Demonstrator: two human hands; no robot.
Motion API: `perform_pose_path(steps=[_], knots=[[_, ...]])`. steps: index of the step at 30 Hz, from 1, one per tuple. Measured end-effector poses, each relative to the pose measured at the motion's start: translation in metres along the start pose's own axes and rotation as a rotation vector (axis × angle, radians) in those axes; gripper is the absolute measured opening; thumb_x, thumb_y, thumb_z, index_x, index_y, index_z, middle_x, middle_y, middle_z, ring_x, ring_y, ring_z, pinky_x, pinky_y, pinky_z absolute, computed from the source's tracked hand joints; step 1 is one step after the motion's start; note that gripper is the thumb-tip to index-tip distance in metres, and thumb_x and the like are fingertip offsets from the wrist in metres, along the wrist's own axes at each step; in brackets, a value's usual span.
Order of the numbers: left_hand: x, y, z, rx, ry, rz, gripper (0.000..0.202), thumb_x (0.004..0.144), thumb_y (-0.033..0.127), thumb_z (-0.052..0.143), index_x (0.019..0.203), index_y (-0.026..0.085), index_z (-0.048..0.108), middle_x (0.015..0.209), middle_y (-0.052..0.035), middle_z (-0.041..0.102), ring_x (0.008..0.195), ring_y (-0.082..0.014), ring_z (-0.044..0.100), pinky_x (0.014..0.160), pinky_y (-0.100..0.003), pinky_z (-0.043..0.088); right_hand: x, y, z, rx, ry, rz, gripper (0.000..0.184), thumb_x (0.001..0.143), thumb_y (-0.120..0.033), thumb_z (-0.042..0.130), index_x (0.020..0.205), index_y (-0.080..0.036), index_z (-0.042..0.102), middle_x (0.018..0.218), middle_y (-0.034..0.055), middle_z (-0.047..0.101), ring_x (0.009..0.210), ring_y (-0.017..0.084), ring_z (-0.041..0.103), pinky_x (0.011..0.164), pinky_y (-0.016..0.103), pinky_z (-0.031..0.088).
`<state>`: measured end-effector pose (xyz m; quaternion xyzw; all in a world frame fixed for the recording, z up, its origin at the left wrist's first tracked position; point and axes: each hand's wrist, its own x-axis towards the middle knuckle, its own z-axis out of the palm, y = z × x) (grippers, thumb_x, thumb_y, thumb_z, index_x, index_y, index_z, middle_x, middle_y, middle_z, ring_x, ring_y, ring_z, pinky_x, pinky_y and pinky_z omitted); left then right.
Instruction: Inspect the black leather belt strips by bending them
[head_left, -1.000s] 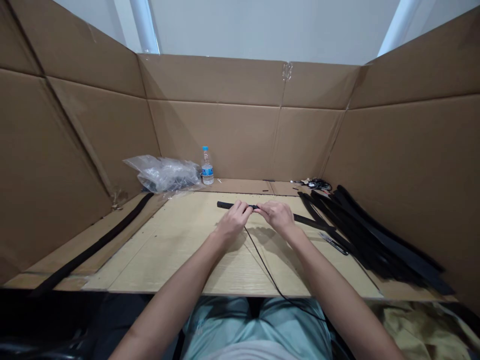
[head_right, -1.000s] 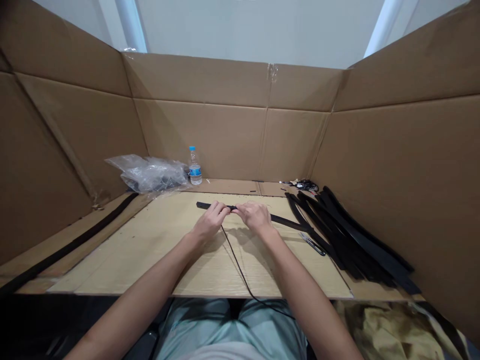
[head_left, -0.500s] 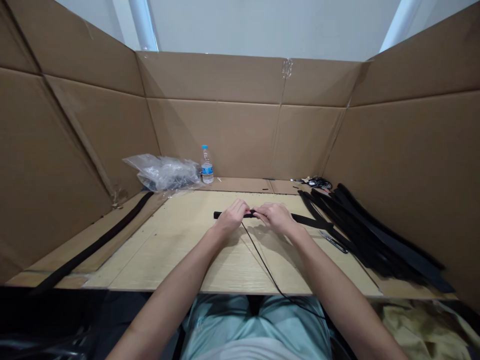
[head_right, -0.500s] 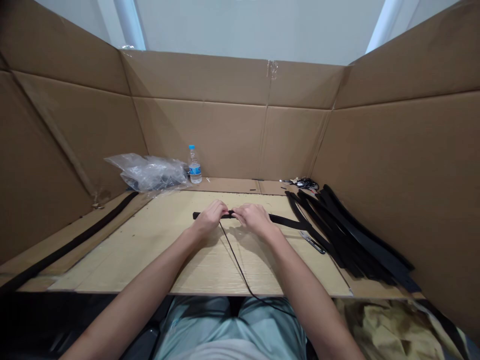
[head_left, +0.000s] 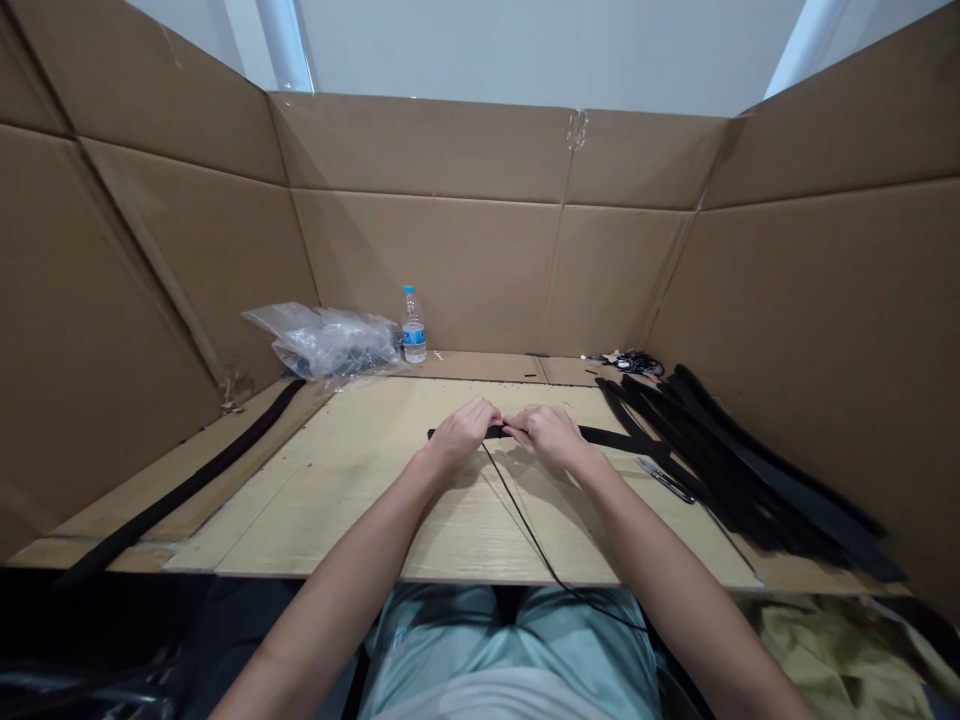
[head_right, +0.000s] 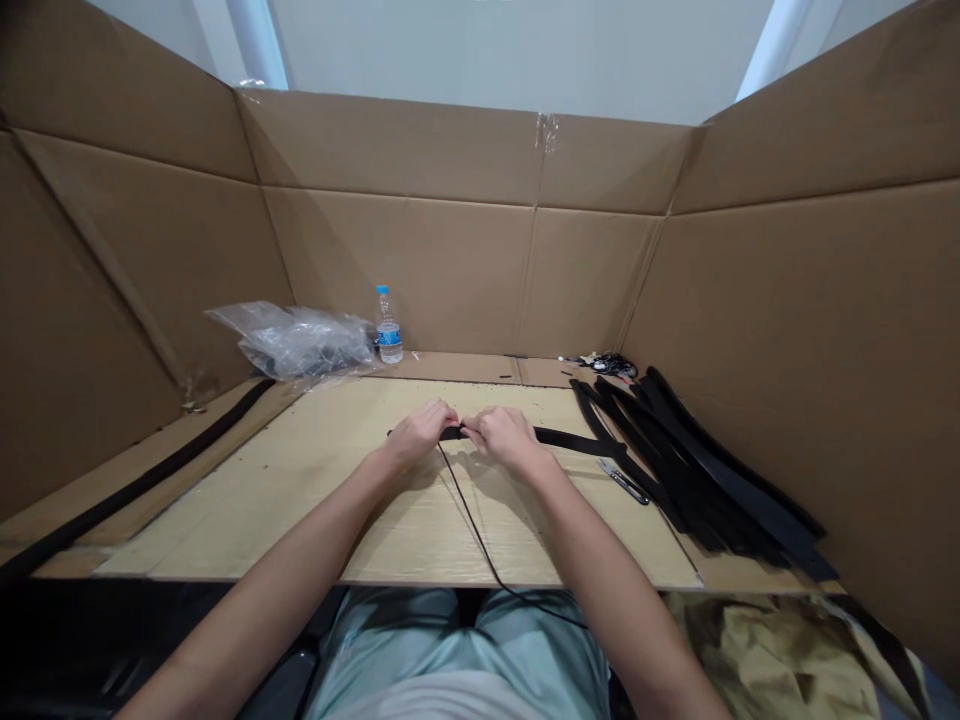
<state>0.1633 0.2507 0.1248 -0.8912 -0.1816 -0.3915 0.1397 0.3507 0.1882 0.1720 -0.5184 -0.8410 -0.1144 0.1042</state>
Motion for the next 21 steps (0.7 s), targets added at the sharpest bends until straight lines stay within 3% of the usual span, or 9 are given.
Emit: perform_pose_path(steps=[4, 13, 21], knots=[[0.001, -0.001, -0.001, -0.066, -0.021, -0.095, 0.018, 0.095, 0.02, 0.04, 0.084, 0.016, 0.053, 0.076, -0.0052, 0.056, 0.075, -0.0159, 0.056, 0.065, -0.027, 0.045, 0.0, 0.0, 0.002, 0.0, 0.001, -0.035, 0.033, 0.097, -0.036, 0.041, 0.103, -0.024, 0.071, 0.087, 0.0062, 0.069, 0.078, 0.016, 0.06, 0.061, 0.025, 0.031], [0.003, -0.004, -0.001, -0.21, 0.05, -0.217, 0.016, 0.093, 0.018, 0.045, 0.079, 0.016, 0.053, 0.072, -0.0027, 0.057, 0.067, -0.0135, 0.054, 0.062, -0.025, 0.044, 0.001, 0.008, 0.013, 0.049, 0.063, -0.073, 0.032, 0.098, -0.037, 0.042, 0.106, -0.024, 0.07, 0.09, 0.0069, 0.07, 0.08, 0.015, 0.061, 0.065, 0.023, 0.035], [0.001, 0.0, -0.002, -0.168, 0.067, -0.177, 0.014, 0.092, 0.013, 0.043, 0.081, 0.016, 0.052, 0.076, -0.0043, 0.057, 0.07, -0.0139, 0.055, 0.063, -0.023, 0.043, -0.001, 0.012, 0.016, 0.126, 0.096, -0.061, 0.035, 0.097, -0.04, 0.043, 0.101, -0.021, 0.072, 0.085, 0.0081, 0.07, 0.076, 0.015, 0.06, 0.068, 0.022, 0.037]])
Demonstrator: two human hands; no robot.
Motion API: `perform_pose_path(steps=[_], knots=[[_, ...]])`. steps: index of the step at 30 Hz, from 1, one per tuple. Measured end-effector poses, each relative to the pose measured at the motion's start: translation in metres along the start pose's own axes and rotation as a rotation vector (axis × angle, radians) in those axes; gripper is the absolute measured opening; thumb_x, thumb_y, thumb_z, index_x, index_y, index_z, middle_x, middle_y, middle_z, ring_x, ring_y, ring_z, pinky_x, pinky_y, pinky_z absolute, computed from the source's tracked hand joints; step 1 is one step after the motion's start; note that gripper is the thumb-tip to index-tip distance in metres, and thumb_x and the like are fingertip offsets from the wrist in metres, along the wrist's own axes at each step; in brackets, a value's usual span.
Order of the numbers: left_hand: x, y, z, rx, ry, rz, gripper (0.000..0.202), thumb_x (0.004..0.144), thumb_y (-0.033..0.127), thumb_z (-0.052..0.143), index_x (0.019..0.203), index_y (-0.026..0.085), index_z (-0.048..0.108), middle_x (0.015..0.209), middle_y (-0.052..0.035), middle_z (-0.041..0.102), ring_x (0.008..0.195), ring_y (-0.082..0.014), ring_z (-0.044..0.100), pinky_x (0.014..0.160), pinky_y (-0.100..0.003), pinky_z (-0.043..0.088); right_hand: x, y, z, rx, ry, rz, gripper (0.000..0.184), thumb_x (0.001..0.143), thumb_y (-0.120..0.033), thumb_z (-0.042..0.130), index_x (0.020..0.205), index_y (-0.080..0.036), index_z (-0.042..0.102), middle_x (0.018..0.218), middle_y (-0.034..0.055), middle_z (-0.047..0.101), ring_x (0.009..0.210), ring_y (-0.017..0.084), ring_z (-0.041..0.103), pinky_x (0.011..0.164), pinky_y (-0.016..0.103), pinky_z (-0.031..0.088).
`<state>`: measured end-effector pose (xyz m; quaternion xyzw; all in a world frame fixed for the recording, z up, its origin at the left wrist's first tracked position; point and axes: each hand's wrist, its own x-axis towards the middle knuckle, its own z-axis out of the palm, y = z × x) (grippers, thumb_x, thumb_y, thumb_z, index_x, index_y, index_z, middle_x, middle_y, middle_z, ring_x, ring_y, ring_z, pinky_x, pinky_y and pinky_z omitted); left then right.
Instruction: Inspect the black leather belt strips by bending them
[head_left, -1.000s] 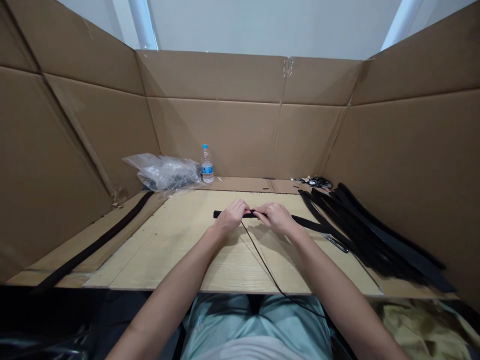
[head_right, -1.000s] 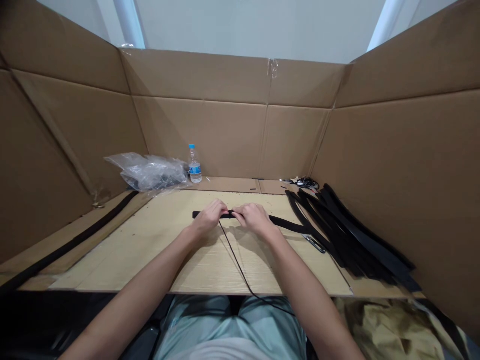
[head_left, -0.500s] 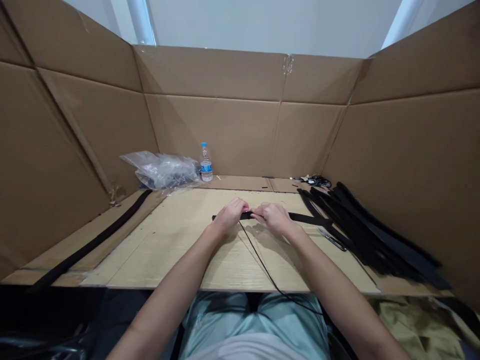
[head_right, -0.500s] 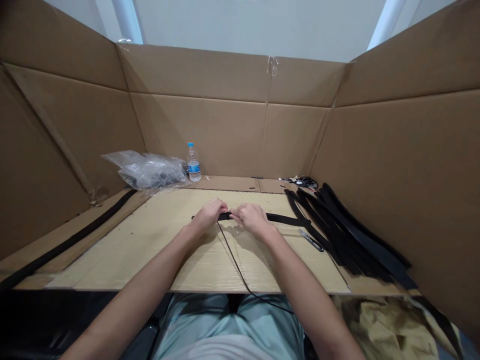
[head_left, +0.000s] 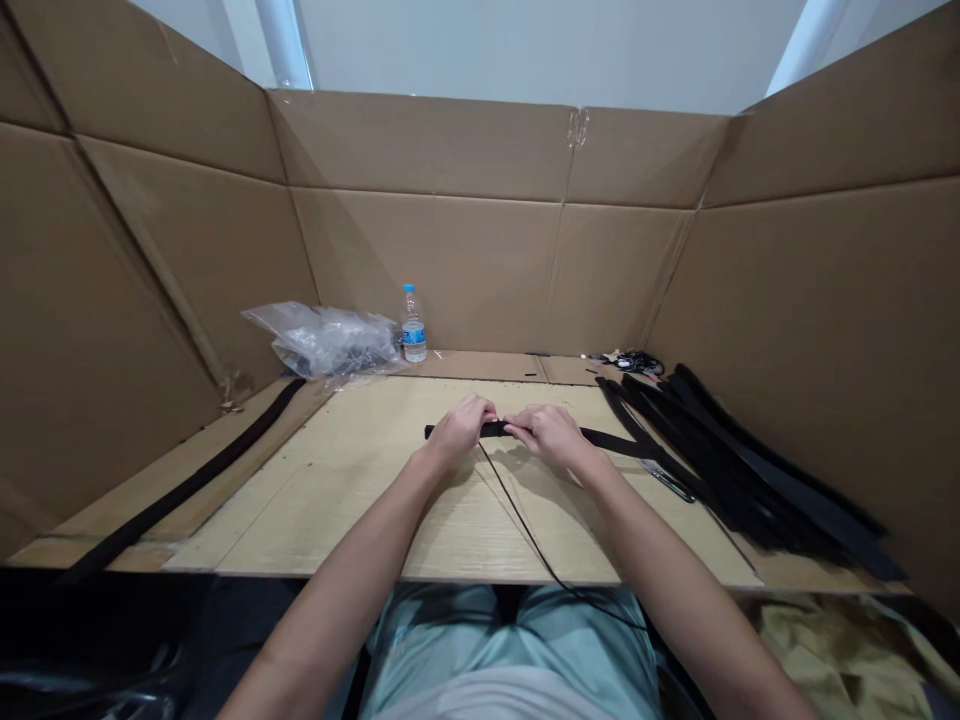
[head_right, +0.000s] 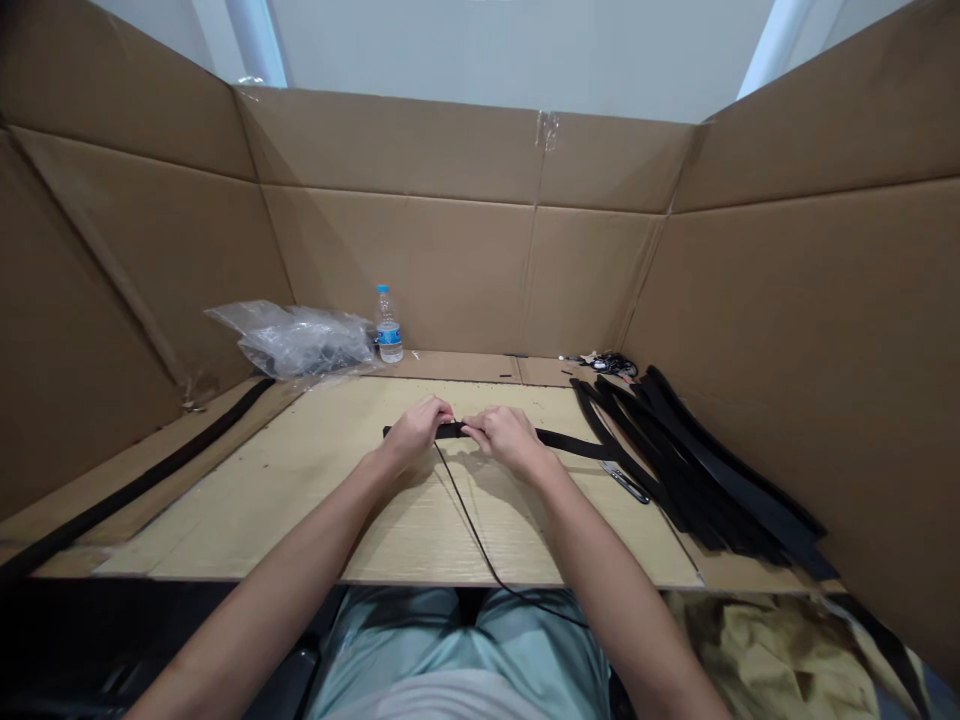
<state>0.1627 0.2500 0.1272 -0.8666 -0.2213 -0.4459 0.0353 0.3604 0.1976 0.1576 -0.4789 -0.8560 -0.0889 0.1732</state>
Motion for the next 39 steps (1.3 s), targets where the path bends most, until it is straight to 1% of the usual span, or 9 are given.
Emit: perform_pose_path(steps=[4, 12, 17, 21, 23, 28, 34, 37, 39], knots=[[0.0, 0.0, -0.001, 0.0, -0.014, -0.018, 0.014, 0.092, 0.014, 0.043, 0.082, 0.016, 0.052, 0.076, -0.0044, 0.057, 0.07, -0.0142, 0.055, 0.064, -0.024, 0.044, 0.0, 0.0, 0.0, 0.009, 0.009, -0.003, 0.036, 0.097, -0.04, 0.043, 0.1, -0.02, 0.072, 0.084, 0.0084, 0.07, 0.076, 0.015, 0.06, 0.067, 0.022, 0.037], [0.002, -0.002, 0.005, -0.145, -0.045, -0.191, 0.012, 0.088, 0.015, 0.045, 0.079, 0.017, 0.052, 0.073, -0.0025, 0.059, 0.068, -0.013, 0.055, 0.065, -0.024, 0.045, -0.001, -0.012, -0.009, -0.069, -0.002, -0.025, 0.032, 0.097, -0.034, 0.043, 0.097, -0.022, 0.072, 0.081, 0.0062, 0.069, 0.071, 0.014, 0.059, 0.059, 0.025, 0.031], [0.004, 0.004, -0.001, -0.216, -0.08, -0.33, 0.013, 0.087, 0.019, 0.044, 0.079, 0.017, 0.053, 0.071, -0.0004, 0.059, 0.064, -0.012, 0.053, 0.064, -0.024, 0.044, -0.002, -0.013, -0.007, -0.118, 0.032, -0.044, 0.032, 0.096, -0.034, 0.042, 0.106, -0.023, 0.07, 0.091, 0.0068, 0.07, 0.08, 0.015, 0.06, 0.061, 0.025, 0.033], [0.005, 0.009, -0.005, -0.243, -0.097, -0.379, 0.015, 0.087, 0.022, 0.044, 0.079, 0.016, 0.055, 0.069, -0.0001, 0.06, 0.062, -0.0117, 0.052, 0.063, -0.023, 0.043, -0.004, -0.015, -0.007, -0.137, 0.056, -0.025, 0.035, 0.096, -0.042, 0.045, 0.123, -0.027, 0.062, 0.096, 0.006, 0.07, 0.083, 0.017, 0.06, 0.063, 0.025, 0.033], [0.006, 0.009, -0.006, -0.249, -0.1, -0.392, 0.015, 0.086, 0.022, 0.044, 0.078, 0.016, 0.056, 0.069, -0.0003, 0.06, 0.062, -0.0117, 0.052, 0.062, -0.023, 0.043, -0.004, -0.015, -0.009, -0.136, 0.056, -0.019, 0.036, 0.095, -0.04, 0.048, 0.128, -0.029, 0.058, 0.097, 0.006, 0.069, 0.084, 0.017, 0.06, 0.063, 0.025, 0.033], [0.006, 0.009, -0.007, -0.276, -0.107, -0.416, 0.015, 0.084, 0.02, 0.047, 0.077, 0.015, 0.059, 0.07, -0.0008, 0.063, 0.062, -0.0117, 0.054, 0.063, -0.024, 0.044, -0.004, -0.012, -0.006, -0.101, 0.071, -0.067, 0.026, 0.095, -0.034, 0.05, 0.117, -0.033, 0.065, 0.086, 0.0034, 0.069, 0.076, 0.013, 0.058, 0.059, 0.024, 0.029], [0.007, 0.008, -0.011, -0.383, -0.12, -0.493, 0.014, 0.078, 0.023, 0.056, 0.073, 0.015, 0.066, 0.071, -0.003, 0.067, 0.065, -0.0137, 0.058, 0.065, -0.025, 0.045, -0.002, -0.005, 0.003, -0.078, 0.123, -0.114, 0.025, 0.095, -0.033, 0.049, 0.109, -0.03, 0.071, 0.08, 0.003, 0.07, 0.072, 0.013, 0.056, 0.057, 0.025, 0.028], [0.005, 0.001, -0.021, -0.453, -0.136, -0.581, 0.015, 0.075, 0.027, 0.061, 0.073, 0.015, 0.07, 0.073, -0.0043, 0.069, 0.068, -0.0156, 0.06, 0.067, -0.027, 0.047, -0.004, -0.002, 0.004, -0.088, 0.15, -0.142, 0.027, 0.096, -0.033, 0.048, 0.11, -0.03, 0.07, 0.08, 0.0026, 0.071, 0.071, 0.014, 0.056, 0.058, 0.025, 0.029], [0.003, -0.008, -0.032, -0.484, -0.151, -0.666, 0.016, 0.071, 0.03, 0.066, 0.071, 0.015, 0.071, 0.073, -0.0049, 0.07, 0.069, -0.017, 0.061, 0.067, -0.028, 0.047, -0.005, 0.0, 0.003, -0.081, 0.19, -0.151, 0.028, 0.096, -0.034, 0.046, 0.11, -0.029, 0.071, 0.082, 0.0032, 0.072, 0.071, 0.014, 0.057, 0.058, 0.025, 0.03]])
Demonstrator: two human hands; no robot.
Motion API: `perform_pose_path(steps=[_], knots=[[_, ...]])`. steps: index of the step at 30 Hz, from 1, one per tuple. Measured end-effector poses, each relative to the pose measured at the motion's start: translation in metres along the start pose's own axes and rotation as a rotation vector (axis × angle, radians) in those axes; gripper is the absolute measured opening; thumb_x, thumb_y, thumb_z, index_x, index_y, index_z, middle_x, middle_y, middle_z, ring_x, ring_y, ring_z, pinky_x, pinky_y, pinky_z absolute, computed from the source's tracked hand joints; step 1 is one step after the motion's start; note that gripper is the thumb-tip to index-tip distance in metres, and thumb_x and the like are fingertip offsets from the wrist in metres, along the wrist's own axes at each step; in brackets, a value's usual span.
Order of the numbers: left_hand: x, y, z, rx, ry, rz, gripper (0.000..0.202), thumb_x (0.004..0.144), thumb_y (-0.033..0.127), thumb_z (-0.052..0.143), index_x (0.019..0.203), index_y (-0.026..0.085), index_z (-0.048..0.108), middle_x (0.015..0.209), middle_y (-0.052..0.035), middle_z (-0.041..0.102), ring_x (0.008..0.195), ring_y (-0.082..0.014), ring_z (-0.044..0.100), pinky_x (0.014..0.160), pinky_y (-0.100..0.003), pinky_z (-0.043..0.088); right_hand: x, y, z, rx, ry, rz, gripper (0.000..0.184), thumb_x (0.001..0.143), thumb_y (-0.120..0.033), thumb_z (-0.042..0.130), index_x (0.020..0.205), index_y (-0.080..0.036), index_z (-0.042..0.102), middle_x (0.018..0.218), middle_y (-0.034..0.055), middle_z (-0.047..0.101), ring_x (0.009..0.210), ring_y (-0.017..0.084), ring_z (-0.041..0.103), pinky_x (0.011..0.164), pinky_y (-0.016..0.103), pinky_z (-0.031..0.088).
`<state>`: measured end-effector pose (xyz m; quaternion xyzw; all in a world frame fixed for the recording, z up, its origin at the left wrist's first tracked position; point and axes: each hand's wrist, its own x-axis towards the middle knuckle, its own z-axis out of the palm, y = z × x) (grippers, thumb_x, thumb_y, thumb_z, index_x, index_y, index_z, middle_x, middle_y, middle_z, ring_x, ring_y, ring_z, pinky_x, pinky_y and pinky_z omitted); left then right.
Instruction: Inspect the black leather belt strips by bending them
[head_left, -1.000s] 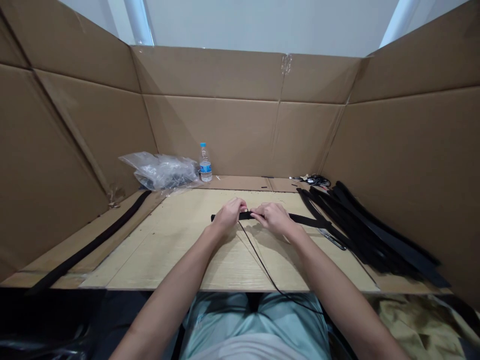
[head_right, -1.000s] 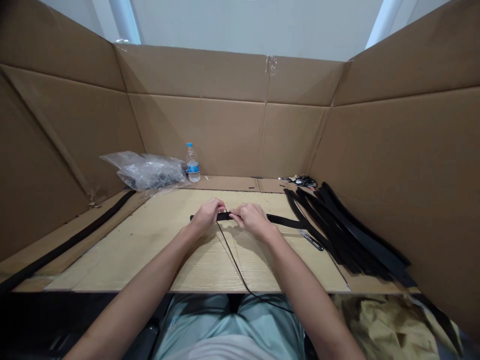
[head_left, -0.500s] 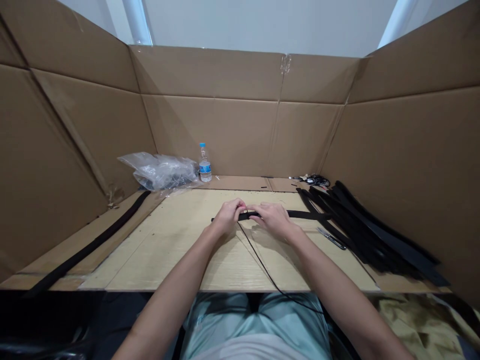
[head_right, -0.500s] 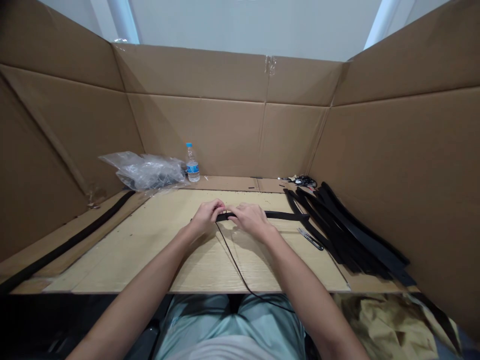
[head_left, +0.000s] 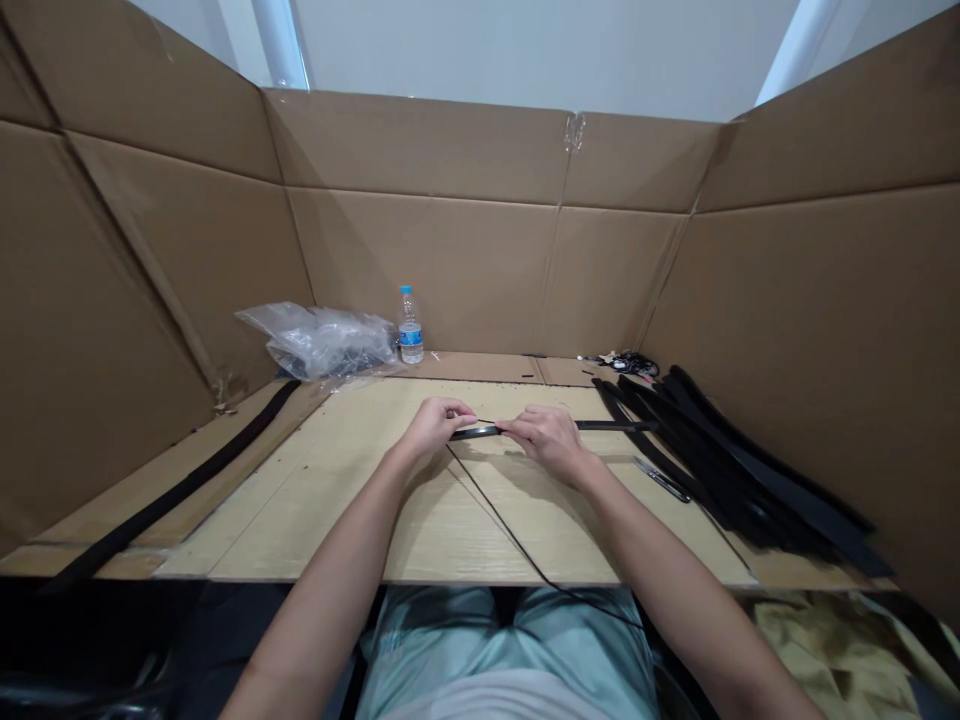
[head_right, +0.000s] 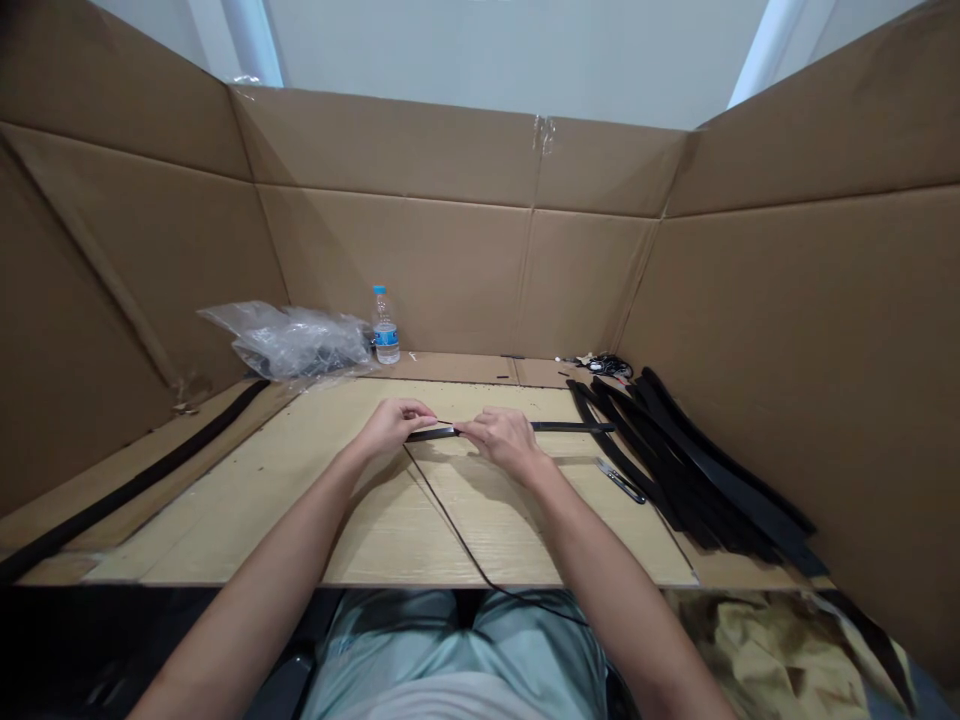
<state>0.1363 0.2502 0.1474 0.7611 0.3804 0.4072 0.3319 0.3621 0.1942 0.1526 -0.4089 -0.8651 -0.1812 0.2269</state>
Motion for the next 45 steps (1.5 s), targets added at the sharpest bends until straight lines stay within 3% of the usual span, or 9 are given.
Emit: perform_pose_path(steps=[7, 12, 15, 18, 21, 25, 35, 41, 45], knots=[[0.001, -0.022, -0.046, -0.17, 0.131, -0.137, 0.033, 0.06, 0.044, 0.076, 0.072, 0.015, 0.069, 0.073, -0.0058, 0.069, 0.068, -0.0177, 0.06, 0.064, -0.029, 0.048, -0.001, 0.002, -0.007, 0.132, 0.191, 0.011, 0.031, 0.096, -0.04, 0.047, 0.101, -0.026, 0.074, 0.084, 0.0038, 0.073, 0.067, 0.013, 0.06, 0.062, 0.025, 0.038], [-0.009, -0.022, -0.002, -0.084, -0.034, -0.188, 0.021, 0.063, 0.031, 0.074, 0.07, 0.014, 0.066, 0.069, -0.0061, 0.065, 0.063, -0.0176, 0.058, 0.057, -0.03, 0.047, 0.003, -0.005, -0.011, 0.254, 0.308, 0.061, 0.029, 0.094, -0.038, 0.051, 0.101, -0.022, 0.074, 0.085, 0.0064, 0.073, 0.067, 0.014, 0.061, 0.062, 0.025, 0.042], [-0.014, -0.001, 0.032, -0.3, -0.081, -0.042, 0.031, 0.067, 0.027, 0.075, 0.095, 0.017, 0.066, 0.096, -0.0089, 0.068, 0.088, -0.0206, 0.062, 0.072, -0.031, 0.05, 0.005, -0.008, -0.012, 0.294, 0.379, 0.051, 0.024, 0.092, -0.033, 0.055, 0.1, -0.022, 0.074, 0.082, 0.0059, 0.073, 0.064, 0.014, 0.06, 0.06, 0.025, 0.043], [-0.014, 0.024, 0.049, -0.563, -0.006, 0.112, 0.039, 0.064, 0.024, 0.077, 0.1, 0.02, 0.064, 0.104, -0.0062, 0.065, 0.097, -0.0195, 0.06, 0.083, -0.031, 0.048, 0.007, -0.01, -0.012, 0.359, 0.49, -0.009, 0.019, 0.09, -0.026, 0.058, 0.098, -0.02, 0.074, 0.075, 0.0055, 0.072, 0.061, 0.013, 0.06, 0.058, 0.025, 0.043], [-0.013, 0.036, 0.048, -0.649, 0.101, 0.077, 0.027, 0.058, 0.023, 0.08, 0.081, 0.018, 0.067, 0.084, -0.0021, 0.066, 0.081, -0.0162, 0.06, 0.078, -0.029, 0.047, 0.009, -0.014, -0.014, 0.441, 0.555, -0.067, 0.016, 0.088, -0.021, 0.061, 0.098, -0.019, 0.073, 0.074, 0.0053, 0.071, 0.059, 0.013, 0.059, 0.056, 0.025, 0.044], [-0.013, 0.038, 0.038, -0.681, 0.067, 0.033, 0.017, 0.054, 0.021, 0.081, 0.062, 0.017, 0.067, 0.065, -0.0009, 0.064, 0.067, -0.0151, 0.057, 0.073, -0.03, 0.048, 0.01, -0.02, -0.018, 0.47, 0.579, -0.144, 0.017, 0.087, -0.018, 0.062, 0.101, -0.019, 0.071, 0.079, 0.0058, 0.072, 0.061, 0.013, 0.06, 0.057, 0.025, 0.045], [-0.019, 0.039, 0.036, -1.065, -0.141, -0.102, 0.033, 0.053, 0.02, 0.082, 0.083, 0.011, 0.072, 0.087, -0.0111, 0.069, 0.081, -0.0225, 0.064, 0.078, -0.04, 0.052, 0.008, -0.022, -0.02, 0.193, 0.66, -0.209, 0.019, 0.089, -0.022, 0.058, 0.106, -0.013, 0.064, 0.08, 0.0073, 0.072, 0.064, 0.014, 0.061, 0.06, 0.027, 0.046], [-0.021, 0.041, 0.037, -1.055, -0.04, 0.013, 0.036, 0.049, 0.027, 0.088, 0.072, 0.013, 0.064, 0.073, -0.0038, 0.064, 0.072, -0.0144, 0.06, 0.075, -0.029, 0.048, 0.006, -0.022, -0.022, 0.134, 0.671, -0.281, 0.013, 0.088, -0.02, 0.061, 0.099, -0.014, 0.063, 0.081, 0.0067, 0.072, 0.064, 0.014, 0.058, 0.059, 0.029, 0.042], [-0.023, 0.044, 0.036, -1.065, -0.089, -0.024, 0.038, 0.051, 0.034, 0.087, 0.072, 0.013, 0.063, 0.072, -0.0048, 0.063, 0.068, -0.0155, 0.059, 0.067, -0.03, 0.048, 0.006, -0.024, -0.024, 0.035, 0.668, -0.333, 0.016, 0.087, -0.012, 0.059, 0.103, -0.014, 0.061, 0.087, 0.0073, 0.073, 0.065, 0.014, 0.059, 0.06, 0.03, 0.041]])
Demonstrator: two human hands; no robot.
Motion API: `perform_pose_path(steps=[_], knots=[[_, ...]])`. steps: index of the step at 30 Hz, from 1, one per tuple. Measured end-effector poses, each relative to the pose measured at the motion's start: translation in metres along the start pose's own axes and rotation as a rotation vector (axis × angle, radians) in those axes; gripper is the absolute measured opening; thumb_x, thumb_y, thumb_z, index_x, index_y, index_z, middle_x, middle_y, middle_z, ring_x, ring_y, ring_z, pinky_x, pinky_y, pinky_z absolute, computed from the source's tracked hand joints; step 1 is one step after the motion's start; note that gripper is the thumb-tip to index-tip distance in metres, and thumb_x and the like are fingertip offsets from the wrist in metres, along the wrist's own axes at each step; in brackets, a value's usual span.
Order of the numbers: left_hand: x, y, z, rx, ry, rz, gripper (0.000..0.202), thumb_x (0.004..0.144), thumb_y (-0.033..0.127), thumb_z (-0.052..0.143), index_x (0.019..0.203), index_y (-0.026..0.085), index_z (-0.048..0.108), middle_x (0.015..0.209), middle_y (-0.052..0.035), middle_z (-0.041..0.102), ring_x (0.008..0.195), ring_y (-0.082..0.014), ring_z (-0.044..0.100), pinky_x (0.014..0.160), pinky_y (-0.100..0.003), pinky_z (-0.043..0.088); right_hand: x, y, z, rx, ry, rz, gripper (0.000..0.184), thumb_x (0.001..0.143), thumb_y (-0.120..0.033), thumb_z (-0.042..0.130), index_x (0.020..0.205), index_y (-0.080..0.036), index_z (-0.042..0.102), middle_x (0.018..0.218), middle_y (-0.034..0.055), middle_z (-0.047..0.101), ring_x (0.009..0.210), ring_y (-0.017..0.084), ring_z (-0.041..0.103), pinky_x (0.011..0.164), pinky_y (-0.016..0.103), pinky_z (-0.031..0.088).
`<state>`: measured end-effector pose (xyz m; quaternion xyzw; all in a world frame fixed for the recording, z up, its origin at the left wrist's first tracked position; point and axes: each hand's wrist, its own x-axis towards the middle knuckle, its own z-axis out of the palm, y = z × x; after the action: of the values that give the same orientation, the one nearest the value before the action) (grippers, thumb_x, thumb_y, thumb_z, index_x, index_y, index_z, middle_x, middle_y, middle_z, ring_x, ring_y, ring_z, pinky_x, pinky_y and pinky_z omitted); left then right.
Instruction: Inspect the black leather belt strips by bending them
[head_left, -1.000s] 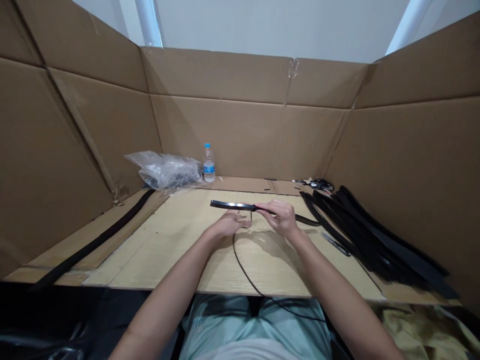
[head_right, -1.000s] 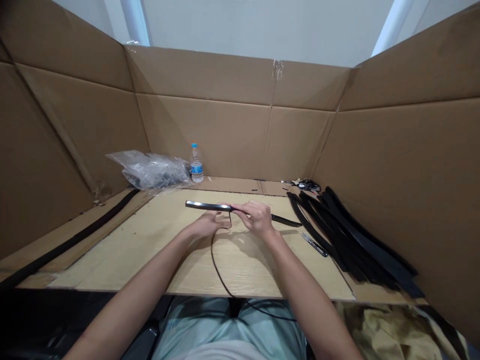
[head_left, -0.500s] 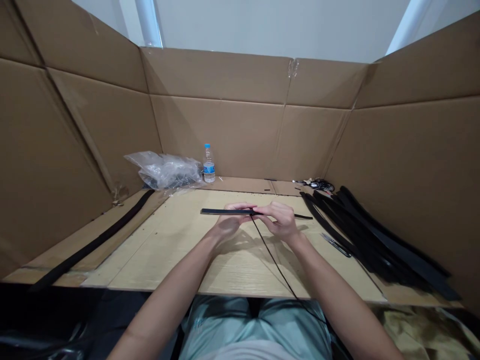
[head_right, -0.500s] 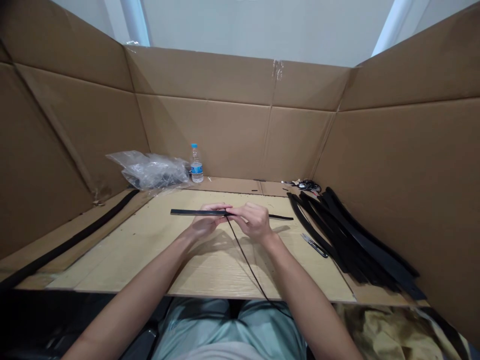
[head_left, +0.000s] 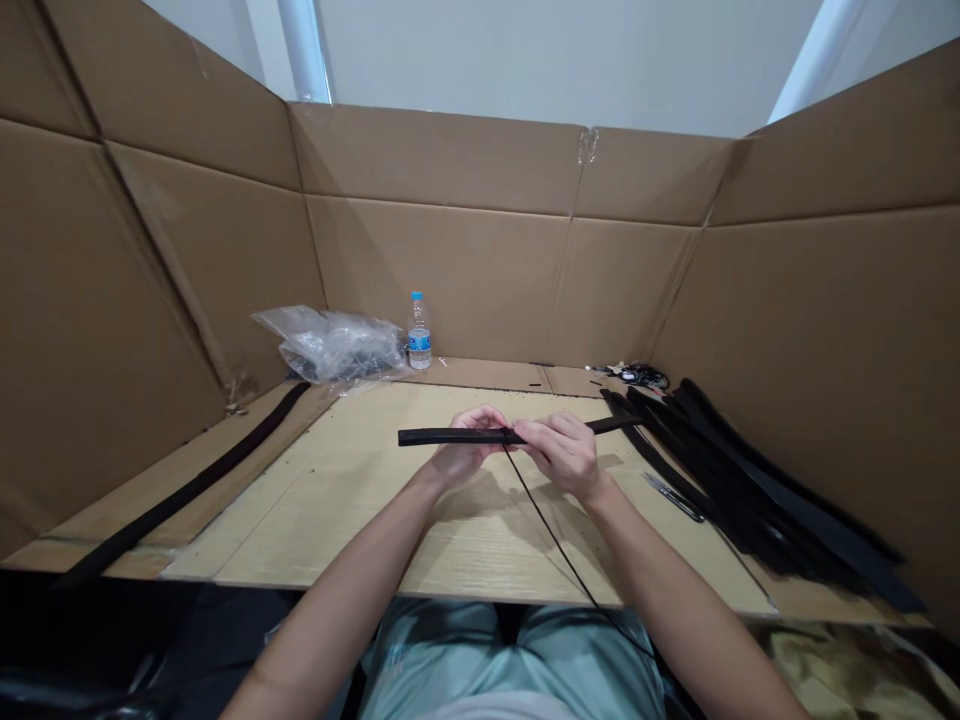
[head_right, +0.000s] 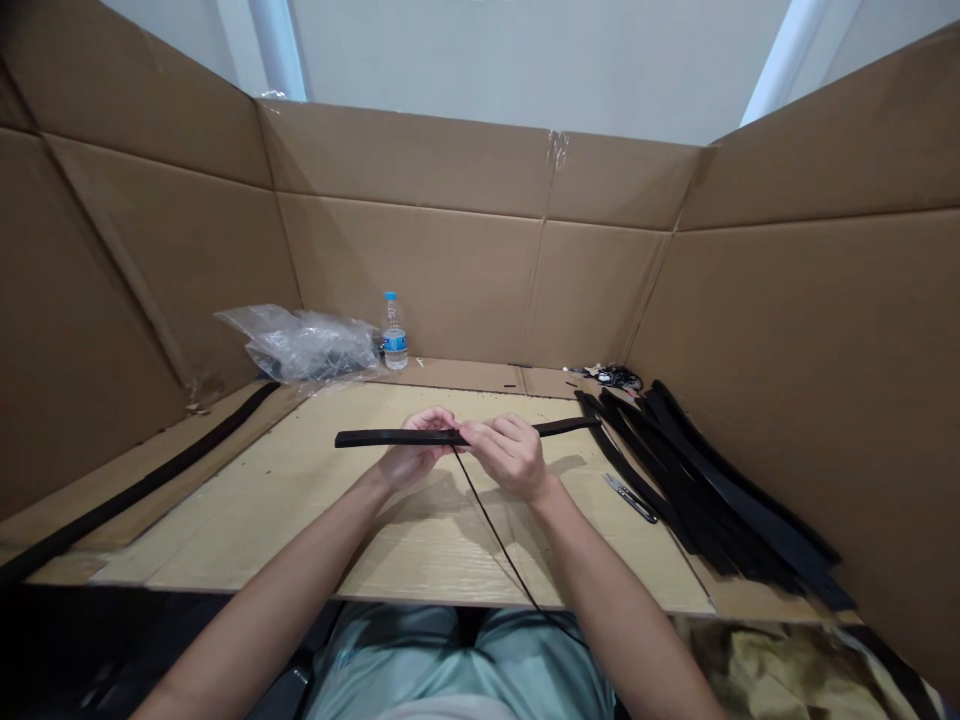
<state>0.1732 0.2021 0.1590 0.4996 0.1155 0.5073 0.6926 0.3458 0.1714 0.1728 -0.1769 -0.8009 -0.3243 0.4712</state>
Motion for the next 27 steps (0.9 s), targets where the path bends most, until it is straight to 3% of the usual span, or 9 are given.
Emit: perform_pose_path(steps=[4, 10, 14, 22, 27], knots=[[0.0, 0.0, -0.001, 0.034, 0.002, -0.021, 0.035, 0.054, 0.034, 0.085, 0.075, 0.013, 0.066, 0.066, -0.0032, 0.059, 0.054, -0.0104, 0.05, 0.051, -0.023, 0.037, 0.004, -0.002, -0.001, -0.017, -0.002, -0.011, 0.016, 0.088, -0.009, 0.056, 0.102, -0.014, 0.06, 0.091, 0.0077, 0.073, 0.07, 0.015, 0.063, 0.064, 0.03, 0.045], [0.004, 0.001, -0.003, 0.021, 0.048, 0.076, 0.026, 0.056, 0.023, 0.083, 0.074, 0.013, 0.067, 0.075, -0.0026, 0.061, 0.064, -0.0091, 0.05, 0.064, -0.024, 0.039, 0.01, -0.004, 0.005, -0.011, 0.038, 0.173, 0.007, 0.09, -0.016, 0.057, 0.097, -0.015, 0.06, 0.083, 0.0064, 0.072, 0.073, 0.014, 0.068, 0.069, 0.023, 0.05], [0.009, 0.003, -0.001, 0.022, 0.067, 0.149, 0.032, 0.054, 0.025, 0.086, 0.078, 0.013, 0.069, 0.073, -0.0029, 0.064, 0.071, -0.0124, 0.056, 0.074, -0.027, 0.042, 0.019, -0.01, 0.007, -0.002, -0.001, 0.341, 0.01, 0.092, -0.024, 0.055, 0.089, -0.016, 0.06, 0.077, 0.0048, 0.071, 0.062, 0.012, 0.066, 0.058, 0.02, 0.047], [0.015, 0.0, -0.002, -0.025, 0.184, 0.16, 0.034, 0.056, 0.034, 0.085, 0.067, 0.012, 0.063, 0.067, -0.0021, 0.062, 0.065, -0.0109, 0.054, 0.067, -0.025, 0.042, 0.053, -0.015, 0.002, 0.428, -0.324, 0.876, 0.014, 0.088, -0.031, 0.055, 0.09, -0.017, 0.057, 0.069, 0.004, 0.07, 0.059, 0.015, 0.066, 0.055, 0.023, 0.047], [0.016, 0.0, -0.002, -0.026, 0.216, 0.139, 0.04, 0.053, 0.036, 0.086, 0.061, 0.012, 0.055, 0.062, 0.0001, 0.057, 0.061, -0.0097, 0.051, 0.062, -0.024, 0.039, 0.059, -0.011, 0.009, 0.512, -0.281, 1.033, 0.023, 0.087, -0.037, 0.054, 0.075, -0.017, 0.05, 0.066, 0.0054, 0.069, 0.05, 0.014, 0.063, 0.049, 0.022, 0.046]])
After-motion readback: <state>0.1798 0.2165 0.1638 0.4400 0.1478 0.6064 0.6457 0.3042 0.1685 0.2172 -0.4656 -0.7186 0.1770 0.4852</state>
